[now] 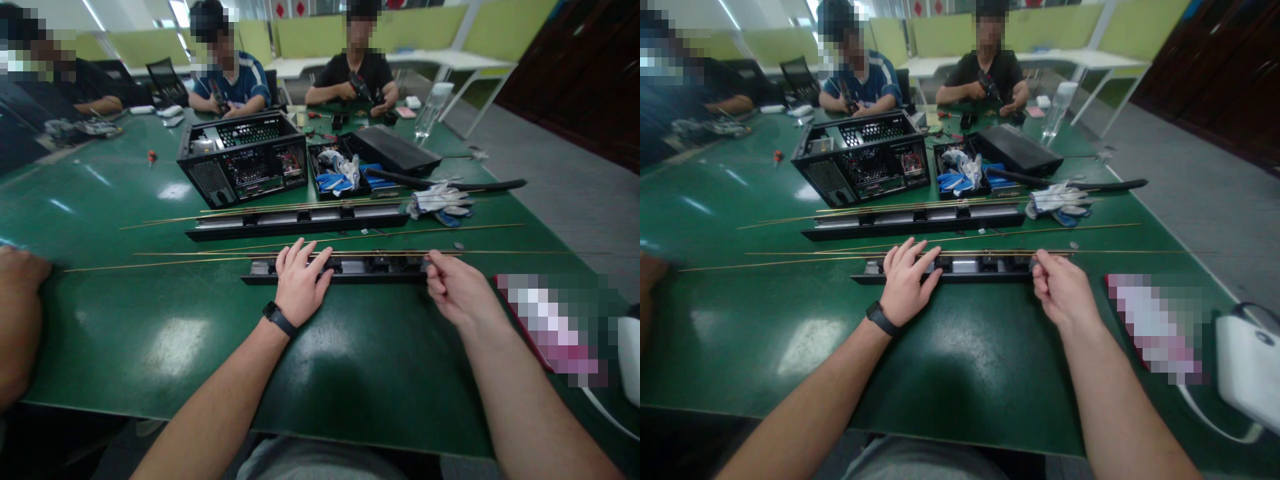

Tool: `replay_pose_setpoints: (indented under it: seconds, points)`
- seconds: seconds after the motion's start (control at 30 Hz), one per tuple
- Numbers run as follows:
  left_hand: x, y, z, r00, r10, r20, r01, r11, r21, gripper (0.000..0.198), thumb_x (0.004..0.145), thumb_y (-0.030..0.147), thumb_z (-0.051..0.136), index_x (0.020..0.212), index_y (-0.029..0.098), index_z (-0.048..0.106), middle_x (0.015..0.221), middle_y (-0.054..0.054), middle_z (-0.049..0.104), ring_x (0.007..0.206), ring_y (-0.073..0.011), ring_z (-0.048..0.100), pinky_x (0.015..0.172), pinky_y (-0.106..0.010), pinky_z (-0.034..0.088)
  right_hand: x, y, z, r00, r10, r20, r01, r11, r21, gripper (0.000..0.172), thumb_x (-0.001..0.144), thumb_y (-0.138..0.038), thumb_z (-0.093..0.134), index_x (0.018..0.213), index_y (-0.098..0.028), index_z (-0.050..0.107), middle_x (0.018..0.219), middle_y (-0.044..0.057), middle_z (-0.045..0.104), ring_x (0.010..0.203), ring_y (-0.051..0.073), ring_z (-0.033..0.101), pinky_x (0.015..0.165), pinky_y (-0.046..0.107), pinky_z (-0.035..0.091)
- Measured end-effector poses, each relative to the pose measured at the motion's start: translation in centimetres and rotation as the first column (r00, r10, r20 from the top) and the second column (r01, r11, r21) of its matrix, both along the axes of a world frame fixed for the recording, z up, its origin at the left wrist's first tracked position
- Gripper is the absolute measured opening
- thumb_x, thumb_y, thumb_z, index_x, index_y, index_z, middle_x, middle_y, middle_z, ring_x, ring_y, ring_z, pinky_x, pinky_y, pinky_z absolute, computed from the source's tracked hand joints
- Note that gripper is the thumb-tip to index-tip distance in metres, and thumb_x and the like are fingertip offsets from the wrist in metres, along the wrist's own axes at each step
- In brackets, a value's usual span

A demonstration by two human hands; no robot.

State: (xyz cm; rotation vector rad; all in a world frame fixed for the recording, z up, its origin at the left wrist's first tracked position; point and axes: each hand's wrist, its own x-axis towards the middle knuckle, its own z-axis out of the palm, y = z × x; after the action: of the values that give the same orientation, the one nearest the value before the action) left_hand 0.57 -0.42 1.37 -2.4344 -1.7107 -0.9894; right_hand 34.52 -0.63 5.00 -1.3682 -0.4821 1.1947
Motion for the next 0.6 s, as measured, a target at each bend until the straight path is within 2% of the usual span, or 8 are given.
replay_pose_setpoints:
  seconds: [0.07,0.23,0.4,0.5,0.6]
  points:
    - [0.01,0.0,-0.01,1.0,-0.002,0.004,0.002,1.0,0.002,0.046,0.123,0.031,0.078,0.167,0.037,0.09,0.177,-0.015,0.084,0.181,-0.0441,0.067,0.156,-0.072,0.042,-0.12,-0.01,-0.01,1.0,0.019,-0.004,-0.019,1.0,-0.008,0.039,0.105,-0.037,0.108,0.1,-0.026,0.071,0.069,-0.005,0.068,0.039,0.008,0.047,0.031,0.015,0.03]
    - [0.03,0.02,-0.03,1.0,-0.001,0.012,0.001,1.0,-0.011,0.046,0.123,0.032,0.078,0.167,0.037,0.091,0.177,-0.015,0.084,0.181,-0.0446,0.066,0.157,-0.072,0.04,0.04,0.07,-0.1,0.998,-0.06,0.004,0.06,0.998,0.001,0.04,0.107,-0.037,0.106,0.098,-0.027,0.068,0.067,-0.006,0.067,0.039,0.008,0.047,0.031,0.015,0.03]
    - [0.03,0.01,0.01,1.0,-0.001,0.008,0.001,1.0,-0.005,0.046,0.123,0.031,0.078,0.167,0.037,0.091,0.178,-0.015,0.084,0.181,-0.0445,0.067,0.156,-0.072,0.041,-0.27,-0.07,0.03,1.0,0.016,-0.001,-0.016,1.0,-0.006,0.049,0.1,-0.037,0.114,0.098,-0.027,0.066,0.068,-0.006,0.068,0.039,0.007,0.048,0.031,0.014,0.031]
    - [0.01,0.02,0.02,1.0,-0.004,0.001,0.004,1.0,0.006,0.045,0.124,0.031,0.077,0.166,0.036,0.091,0.177,-0.016,0.084,0.18,-0.0449,0.068,0.156,-0.072,0.041,-0.39,-0.05,0.09,1.0,-0.008,0.007,0.008,1.0,-0.002,0.048,0.104,-0.045,0.111,0.1,-0.028,0.066,0.068,-0.006,0.068,0.039,0.008,0.048,0.031,0.015,0.031]
    - [0.0,0.03,0.03,1.0,-0.003,0.0,0.003,1.0,0.002,0.046,0.123,0.031,0.078,0.167,0.036,0.091,0.177,-0.015,0.084,0.18,-0.0447,0.067,0.156,-0.072,0.041,-0.27,0.0,0.11,0.999,-0.05,0.015,0.05,0.999,-0.001,0.043,0.108,-0.043,0.106,0.1,-0.028,0.067,0.067,-0.007,0.066,0.039,0.008,0.048,0.031,0.015,0.03]
